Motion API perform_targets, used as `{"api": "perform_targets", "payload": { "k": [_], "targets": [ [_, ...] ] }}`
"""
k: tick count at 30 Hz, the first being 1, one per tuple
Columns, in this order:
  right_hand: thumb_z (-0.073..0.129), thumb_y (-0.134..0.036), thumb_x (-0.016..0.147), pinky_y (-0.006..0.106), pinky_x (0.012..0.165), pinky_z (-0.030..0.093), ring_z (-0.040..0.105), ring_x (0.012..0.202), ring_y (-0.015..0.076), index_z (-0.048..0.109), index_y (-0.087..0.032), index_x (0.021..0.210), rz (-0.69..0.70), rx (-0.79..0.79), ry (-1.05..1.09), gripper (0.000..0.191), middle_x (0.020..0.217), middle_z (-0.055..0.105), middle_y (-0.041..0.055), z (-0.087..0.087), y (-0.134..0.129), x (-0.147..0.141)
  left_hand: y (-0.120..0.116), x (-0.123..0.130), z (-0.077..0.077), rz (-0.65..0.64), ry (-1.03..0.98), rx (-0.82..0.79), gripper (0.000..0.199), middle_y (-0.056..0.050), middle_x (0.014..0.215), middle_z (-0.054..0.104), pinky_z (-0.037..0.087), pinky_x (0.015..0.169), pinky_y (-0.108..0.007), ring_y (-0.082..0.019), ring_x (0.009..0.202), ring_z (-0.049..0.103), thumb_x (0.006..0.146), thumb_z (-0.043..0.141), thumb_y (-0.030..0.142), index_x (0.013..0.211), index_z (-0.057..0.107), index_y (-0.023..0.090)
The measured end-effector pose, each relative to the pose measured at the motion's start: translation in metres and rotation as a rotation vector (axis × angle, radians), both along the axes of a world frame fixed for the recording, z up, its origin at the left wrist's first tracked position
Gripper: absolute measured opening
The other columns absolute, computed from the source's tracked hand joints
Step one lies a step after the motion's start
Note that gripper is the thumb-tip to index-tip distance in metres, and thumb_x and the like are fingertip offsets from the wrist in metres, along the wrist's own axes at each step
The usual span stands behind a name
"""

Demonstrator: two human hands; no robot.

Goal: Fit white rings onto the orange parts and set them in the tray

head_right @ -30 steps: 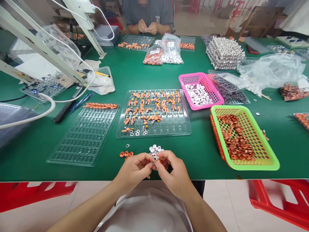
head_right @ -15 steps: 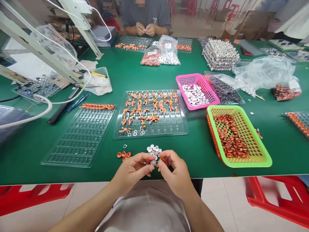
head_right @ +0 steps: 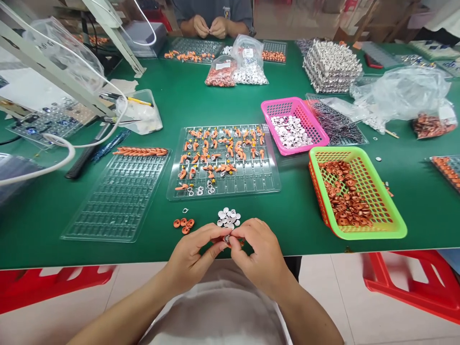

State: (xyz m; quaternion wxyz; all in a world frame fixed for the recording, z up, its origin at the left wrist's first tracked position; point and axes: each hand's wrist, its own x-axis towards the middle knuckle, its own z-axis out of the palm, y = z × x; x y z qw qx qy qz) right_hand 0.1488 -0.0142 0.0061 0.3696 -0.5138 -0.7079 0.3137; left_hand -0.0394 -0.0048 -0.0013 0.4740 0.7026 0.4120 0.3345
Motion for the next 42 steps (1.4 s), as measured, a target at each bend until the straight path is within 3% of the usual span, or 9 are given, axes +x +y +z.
{"api": "perform_targets", "payload": {
  "k": [4, 9, 15, 18, 26, 33, 42],
  "targets": [
    [0.057, -0.013, 0.091, 0.029, 0.066, 0.049, 0.062, 0.074, 0.0165, 0.068, -0.023, 0.092, 0.051, -0.024, 0.067, 0.015, 0.082, 0.068, 0.0025, 0.0, 0.001, 0.002, 0.002, -0.002, 0.0, 0.007, -0.049, 0.062, 0.026, -0.005, 0.092, 0.073, 0.056, 0.077, -0.023, -0.015, 0.083, 0.067, 0.094, 0.058, 0.011, 0.118, 0.067, 0.019],
    [0.059, -0.011, 0.09, 0.026, 0.065, 0.048, 0.061, 0.073, 0.014, 0.07, -0.022, 0.088, 0.091, -0.072, 0.102, 0.015, 0.081, 0.069, 0.0016, 0.003, 0.001, 0.004, 0.005, -0.004, -0.001, 0.007, -0.09, 0.022, 0.024, -0.005, 0.088, 0.073, 0.055, 0.072, -0.021, -0.014, 0.079, 0.068, 0.091, 0.063, 0.011, 0.112, 0.071, 0.019],
    [0.061, -0.01, 0.089, 0.023, 0.058, 0.041, 0.056, 0.065, 0.0115, 0.069, -0.021, 0.083, 0.129, -0.114, 0.079, 0.015, 0.073, 0.066, -0.0009, 0.005, 0.004, 0.005, 0.01, -0.007, -0.004, -0.069, -0.175, 0.076, 0.029, -0.003, 0.081, 0.075, 0.054, 0.074, -0.024, -0.014, 0.078, 0.066, 0.092, 0.063, 0.009, 0.116, 0.071, 0.023],
    [0.061, -0.009, 0.088, 0.023, 0.056, 0.039, 0.054, 0.062, 0.0104, 0.068, -0.021, 0.083, 0.125, -0.099, 0.076, 0.015, 0.071, 0.065, -0.0016, 0.003, 0.003, 0.004, 0.01, -0.008, -0.009, -0.074, -0.182, 0.079, 0.029, -0.005, 0.086, 0.076, 0.054, 0.073, -0.025, -0.015, 0.078, 0.066, 0.091, 0.064, 0.01, 0.116, 0.072, 0.022],
    [0.058, -0.009, 0.09, 0.024, 0.056, 0.039, 0.05, 0.058, 0.0105, 0.064, -0.019, 0.082, 0.136, 0.077, 0.094, 0.014, 0.064, 0.059, -0.002, -0.006, -0.004, -0.003, 0.013, -0.011, -0.013, -0.113, -0.238, 0.143, 0.031, -0.004, 0.073, 0.075, 0.054, 0.068, -0.026, -0.015, 0.07, 0.065, 0.091, 0.065, 0.01, 0.118, 0.071, 0.023],
    [0.057, -0.01, 0.092, 0.022, 0.057, 0.041, 0.052, 0.058, 0.0098, 0.066, -0.02, 0.082, 0.23, -0.001, 0.148, 0.016, 0.066, 0.061, -0.0016, -0.002, -0.003, 0.001, 0.017, -0.016, -0.011, -0.246, -0.299, 0.153, 0.041, -0.004, 0.073, 0.076, 0.055, 0.067, -0.026, -0.015, 0.069, 0.067, 0.089, 0.063, 0.0, 0.122, 0.068, 0.023],
    [0.057, -0.011, 0.091, 0.022, 0.055, 0.038, 0.047, 0.056, 0.009, 0.061, -0.019, 0.08, 0.243, 0.007, 0.205, 0.015, 0.063, 0.055, -0.003, -0.004, -0.009, -0.003, 0.016, -0.017, -0.006, -0.284, -0.333, 0.099, 0.035, -0.007, 0.07, 0.076, 0.055, 0.065, -0.027, -0.016, 0.066, 0.068, 0.086, 0.064, -0.002, 0.113, 0.071, 0.018]
  ]
}}
